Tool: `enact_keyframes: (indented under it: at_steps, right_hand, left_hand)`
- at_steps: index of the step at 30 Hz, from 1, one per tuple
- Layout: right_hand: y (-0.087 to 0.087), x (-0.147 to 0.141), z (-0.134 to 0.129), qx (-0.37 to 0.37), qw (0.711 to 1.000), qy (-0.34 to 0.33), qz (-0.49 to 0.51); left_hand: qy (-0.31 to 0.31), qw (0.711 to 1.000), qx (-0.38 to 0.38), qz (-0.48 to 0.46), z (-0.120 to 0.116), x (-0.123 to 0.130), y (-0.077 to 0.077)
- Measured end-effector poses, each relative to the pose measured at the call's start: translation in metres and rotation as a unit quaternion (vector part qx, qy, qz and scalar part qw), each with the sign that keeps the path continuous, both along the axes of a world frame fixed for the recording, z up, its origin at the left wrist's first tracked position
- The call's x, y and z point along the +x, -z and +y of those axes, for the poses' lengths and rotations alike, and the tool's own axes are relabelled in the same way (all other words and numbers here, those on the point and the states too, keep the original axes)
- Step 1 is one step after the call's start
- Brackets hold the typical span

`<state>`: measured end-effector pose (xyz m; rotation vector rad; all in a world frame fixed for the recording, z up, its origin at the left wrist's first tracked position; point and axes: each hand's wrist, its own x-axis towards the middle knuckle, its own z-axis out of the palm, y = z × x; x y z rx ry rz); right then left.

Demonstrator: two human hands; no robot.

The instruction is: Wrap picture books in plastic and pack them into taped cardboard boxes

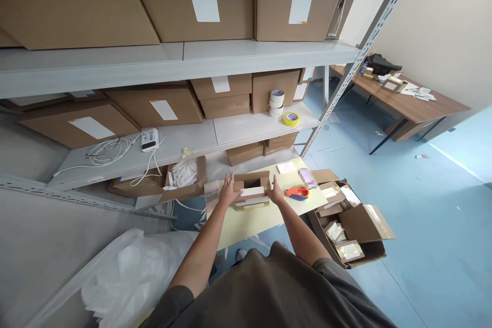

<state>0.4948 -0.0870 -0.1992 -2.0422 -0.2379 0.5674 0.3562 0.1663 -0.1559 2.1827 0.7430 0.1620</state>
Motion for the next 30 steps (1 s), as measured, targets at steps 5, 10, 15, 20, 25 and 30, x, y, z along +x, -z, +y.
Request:
enact_keyframes:
  at_steps: [5,10,15,20,25,30]
  right_hand:
    - [-0.014,-0.005,-0.005,-0.004,0.997,-0.041,-0.064]
    - [-0.004,-0.028,-0.013,0.017,0.999,-0.024,-0.035]
    - [-0.005,-0.024,-0.001,-0.011,0.999,-0.006,-0.033]
    - [-0.004,-0.029,-0.004,-0.05,0.998,0.001,-0.03]
    - [0.009,-0.051,-0.03,-0.063,0.998,0.018,-0.015]
    - [0.0,-0.033,-0.006,-0.086,0.996,0.017,-0.02]
  left_hand:
    - [0.021,1.0,0.011,-0.006,-0.002,-0.004,0.006]
    - [-0.015,0.999,-0.042,-0.011,-0.026,-0.02,0.029]
    - [-0.085,0.992,-0.096,0.011,-0.022,-0.004,0.04]
    - [-0.111,0.981,-0.155,0.042,-0.025,-0.001,0.058]
    - [-0.095,0.979,-0.175,0.044,-0.041,-0.015,0.072]
    - [-0.11,0.976,-0.183,0.038,-0.025,0.003,0.063]
